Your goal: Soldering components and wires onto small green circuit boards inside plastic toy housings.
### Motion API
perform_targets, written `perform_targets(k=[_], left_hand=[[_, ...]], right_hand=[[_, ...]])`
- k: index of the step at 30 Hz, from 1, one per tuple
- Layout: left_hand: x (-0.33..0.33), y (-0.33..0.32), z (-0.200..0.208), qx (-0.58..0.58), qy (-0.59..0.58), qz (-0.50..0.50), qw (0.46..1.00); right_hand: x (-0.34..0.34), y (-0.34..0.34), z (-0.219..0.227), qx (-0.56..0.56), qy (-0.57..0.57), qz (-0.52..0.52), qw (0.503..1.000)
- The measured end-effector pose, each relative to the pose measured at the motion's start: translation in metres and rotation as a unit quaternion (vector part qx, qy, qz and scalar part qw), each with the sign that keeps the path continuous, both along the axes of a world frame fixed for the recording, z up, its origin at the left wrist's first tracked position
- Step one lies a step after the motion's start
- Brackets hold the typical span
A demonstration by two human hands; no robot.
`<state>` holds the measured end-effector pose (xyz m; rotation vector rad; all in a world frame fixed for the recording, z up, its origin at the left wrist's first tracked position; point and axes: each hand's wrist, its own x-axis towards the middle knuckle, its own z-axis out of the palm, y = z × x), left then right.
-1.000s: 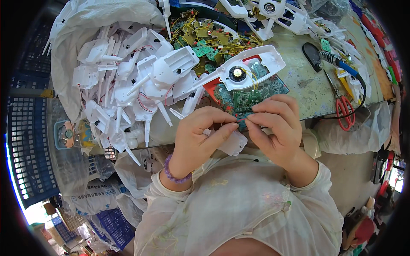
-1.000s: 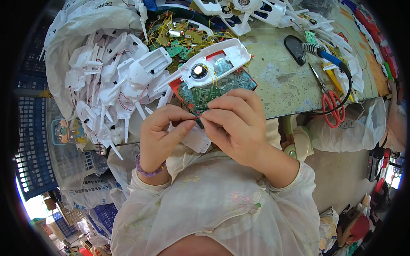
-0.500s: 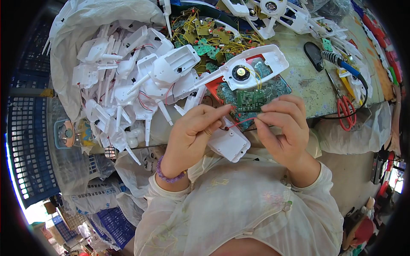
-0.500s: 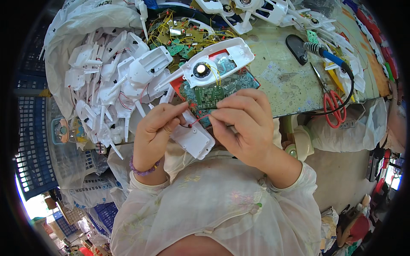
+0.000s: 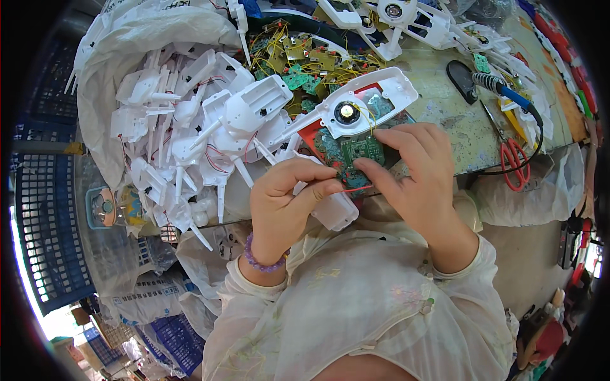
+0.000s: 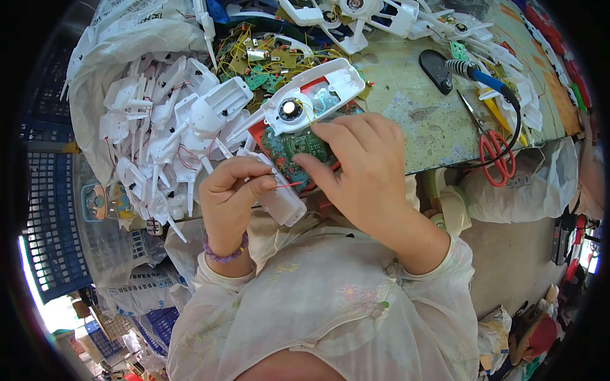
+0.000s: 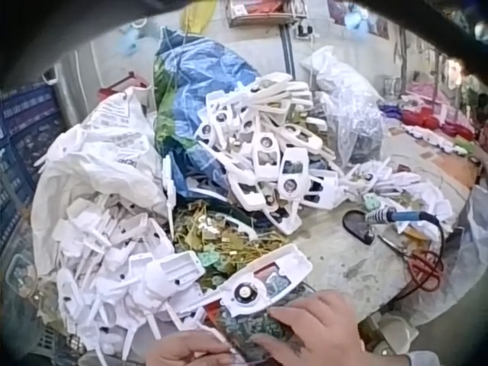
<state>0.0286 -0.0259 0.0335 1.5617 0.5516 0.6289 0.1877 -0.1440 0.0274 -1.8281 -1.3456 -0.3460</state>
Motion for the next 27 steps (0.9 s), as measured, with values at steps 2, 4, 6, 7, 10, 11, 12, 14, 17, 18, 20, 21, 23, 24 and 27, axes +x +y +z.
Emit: perform_targets(k=[2, 4, 6, 7, 10, 11, 12, 14, 17, 18, 20, 21, 23, 24, 27], left_hand=[[0.000, 0.003, -0.003, 0.058, -0.013, -0.025, 0.998], [0.005, 0.000, 0.002, 0.112, 0.006, -0.028, 0.993], [0.007, 0.000, 0.003, 0.164, 0.025, -0.034, 0.985], [0.008, 0.001, 0.003, 0.231, 0.030, -0.047, 0.971], [0.011, 0.002, 0.003, 0.316, 0.034, -0.063, 0.946], [0.012, 0.003, 0.003, 0.326, 0.034, -0.071, 0.942], [0.012, 0.005, 0.002, 0.337, 0.034, -0.079, 0.938], [0.013, 0.010, 0.006, 0.347, 0.039, -0.079, 0.934], [0.012, 0.017, 0.010, 0.367, 0.045, -0.080, 0.926], [0.011, 0.019, 0.012, 0.367, 0.055, -0.094, 0.924], [0.011, 0.022, 0.013, 0.369, 0.067, -0.109, 0.921], [0.011, 0.023, 0.011, 0.372, 0.051, -0.115, 0.920], [0.015, 0.028, 0.013, 0.375, 0.034, -0.121, 0.918], [0.019, 0.032, 0.019, 0.452, 0.024, -0.141, 0.880], [0.029, 0.038, 0.018, 0.562, -0.007, -0.165, 0.811]], right_hand=[[0.005, -0.003, -0.001, -0.005, 0.038, 0.030, 0.999], [0.013, -0.003, 0.001, -0.007, 0.039, 0.052, 0.998], [0.017, -0.001, 0.002, -0.011, 0.040, 0.070, 0.997], [0.017, 0.001, 0.003, 0.001, 0.012, 0.069, 0.998], [0.018, -0.010, 0.000, 0.038, 0.018, 0.098, 0.994], [0.016, -0.016, 0.000, 0.057, 0.050, 0.127, 0.989], [0.012, -0.017, -0.001, 0.059, 0.042, 0.135, 0.988], [0.001, -0.017, -0.003, 0.031, 0.005, 0.121, 0.992], [-0.003, -0.015, -0.016, 0.052, -0.010, 0.098, 0.994], [-0.004, -0.015, -0.019, 0.076, -0.017, 0.077, 0.994], [-0.001, -0.009, -0.021, 0.109, -0.024, 0.029, 0.993], [0.000, -0.006, -0.019, 0.113, -0.005, 0.027, 0.993], [0.000, -0.004, -0.012, 0.071, -0.002, 0.016, 0.997], [0.001, -0.003, -0.009, 0.029, 0.001, 0.006, 1.000], [0.009, -0.005, -0.002, 0.006, 0.043, 0.064, 0.997]])
